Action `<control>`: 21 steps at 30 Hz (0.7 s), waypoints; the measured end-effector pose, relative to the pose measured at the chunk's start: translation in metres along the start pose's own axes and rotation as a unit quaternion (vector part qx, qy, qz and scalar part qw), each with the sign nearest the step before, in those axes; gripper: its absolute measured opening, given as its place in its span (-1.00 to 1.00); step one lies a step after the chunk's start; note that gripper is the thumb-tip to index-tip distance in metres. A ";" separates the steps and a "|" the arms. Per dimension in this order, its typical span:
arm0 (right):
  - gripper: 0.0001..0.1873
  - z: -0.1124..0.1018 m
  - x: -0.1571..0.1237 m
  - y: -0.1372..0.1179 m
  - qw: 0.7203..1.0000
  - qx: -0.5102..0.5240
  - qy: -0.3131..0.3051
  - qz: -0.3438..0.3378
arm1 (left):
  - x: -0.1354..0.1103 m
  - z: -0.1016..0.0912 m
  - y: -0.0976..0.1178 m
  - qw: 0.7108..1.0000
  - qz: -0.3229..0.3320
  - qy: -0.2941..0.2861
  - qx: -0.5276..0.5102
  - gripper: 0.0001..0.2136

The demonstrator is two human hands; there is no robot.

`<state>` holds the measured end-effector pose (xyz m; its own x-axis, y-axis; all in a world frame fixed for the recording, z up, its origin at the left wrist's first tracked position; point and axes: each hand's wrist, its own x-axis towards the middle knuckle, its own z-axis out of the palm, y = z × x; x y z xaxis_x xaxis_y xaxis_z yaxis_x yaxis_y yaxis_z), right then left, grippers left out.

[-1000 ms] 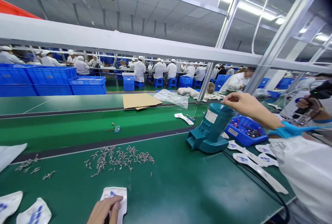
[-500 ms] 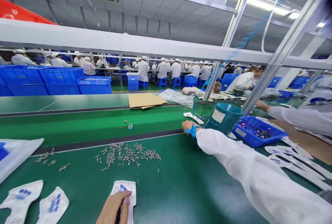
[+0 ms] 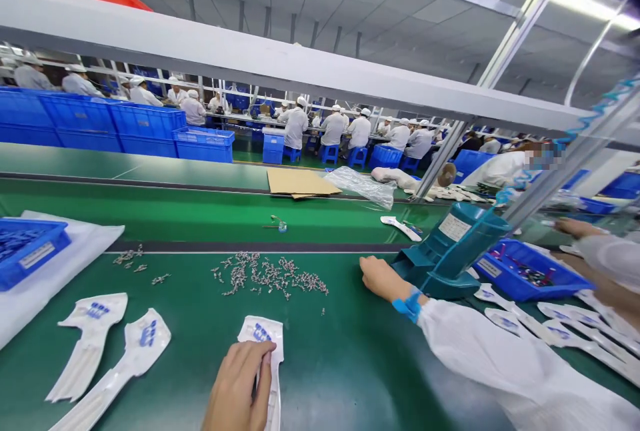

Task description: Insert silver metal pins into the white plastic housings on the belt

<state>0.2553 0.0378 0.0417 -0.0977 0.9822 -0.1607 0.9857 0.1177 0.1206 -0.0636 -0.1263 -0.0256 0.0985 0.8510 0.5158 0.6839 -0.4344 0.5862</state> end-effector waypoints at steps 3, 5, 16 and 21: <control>-0.82 -0.003 -0.026 0.002 0.997 0.075 0.015 -0.015 | -0.018 0.000 -0.004 0.999 0.020 0.011 0.040 -0.81; -0.80 -0.005 -0.048 -0.002 0.990 0.134 0.014 -0.045 | -0.033 0.002 -0.006 0.997 0.018 0.021 0.071 -0.80; -0.93 0.011 -0.109 -0.122 0.780 0.560 -0.231 -0.156 | -0.033 -0.009 0.044 0.982 -0.047 -0.164 0.082 -0.47; -0.87 0.004 -0.095 -0.128 0.827 0.467 -0.219 -0.223 | -0.030 -0.014 0.043 0.976 -0.073 -0.193 0.072 -0.41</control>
<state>0.1390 -0.0711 0.0372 -0.6232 0.6998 -0.3492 0.5614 0.0895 -0.8227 -0.0469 -0.1747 -0.0073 0.2393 0.9603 0.1433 0.8026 -0.2787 0.5274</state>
